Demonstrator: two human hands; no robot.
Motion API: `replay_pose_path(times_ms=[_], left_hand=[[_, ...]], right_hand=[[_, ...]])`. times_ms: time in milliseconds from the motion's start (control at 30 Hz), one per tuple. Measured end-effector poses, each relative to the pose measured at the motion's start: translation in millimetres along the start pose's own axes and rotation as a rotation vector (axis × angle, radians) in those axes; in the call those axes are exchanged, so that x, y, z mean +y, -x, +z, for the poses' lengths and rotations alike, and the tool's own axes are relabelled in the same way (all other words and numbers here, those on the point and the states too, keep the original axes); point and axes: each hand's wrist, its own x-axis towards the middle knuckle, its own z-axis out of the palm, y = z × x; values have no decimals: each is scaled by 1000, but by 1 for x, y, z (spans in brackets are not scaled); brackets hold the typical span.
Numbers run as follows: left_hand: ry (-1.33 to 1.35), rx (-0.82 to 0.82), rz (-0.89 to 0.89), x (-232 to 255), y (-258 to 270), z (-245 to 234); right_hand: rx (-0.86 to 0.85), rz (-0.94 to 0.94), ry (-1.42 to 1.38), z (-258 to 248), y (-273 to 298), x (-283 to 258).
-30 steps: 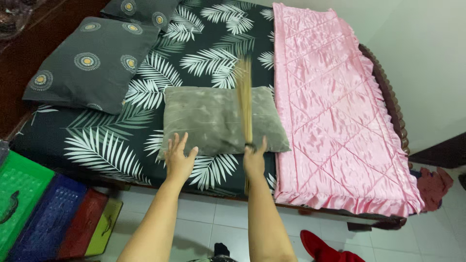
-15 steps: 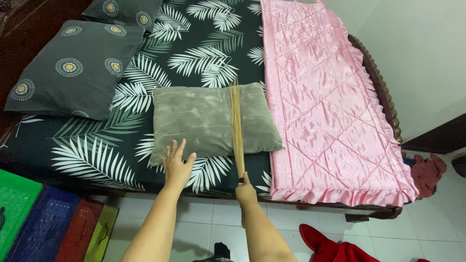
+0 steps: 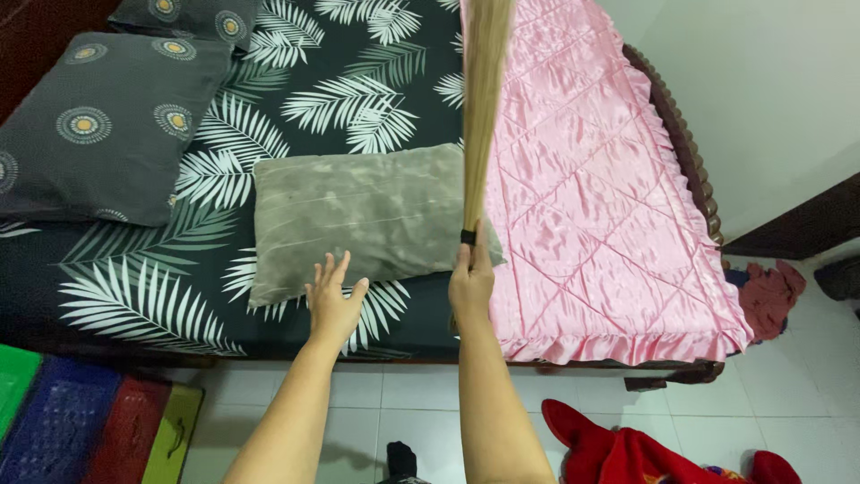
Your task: The person hits a pillow with a stick, then picks up a pillowcase and inserts the pillow into it.
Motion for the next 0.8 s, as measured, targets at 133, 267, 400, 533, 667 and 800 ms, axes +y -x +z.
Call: replay_pose_path(times_ms=[133, 267, 400, 533, 667, 800], left_hand=[[-9, 1, -6, 2, 4, 13], [0, 2, -3, 4, 5, 16], [-11, 4, -35, 7, 1, 15], [23, 25, -7, 13, 7, 17], [32, 3, -25, 16, 8, 15], [61, 4, -32, 15, 9, 12]], right_hand=[[95, -57, 89, 2, 26, 54], [-292, 444, 552, -14, 89, 170], [-314, 515, 611, -20, 106, 235], [-305, 654, 395, -16, 53, 204], [-245, 640, -53, -18, -10, 105], [-60, 366, -149, -20, -27, 24]])
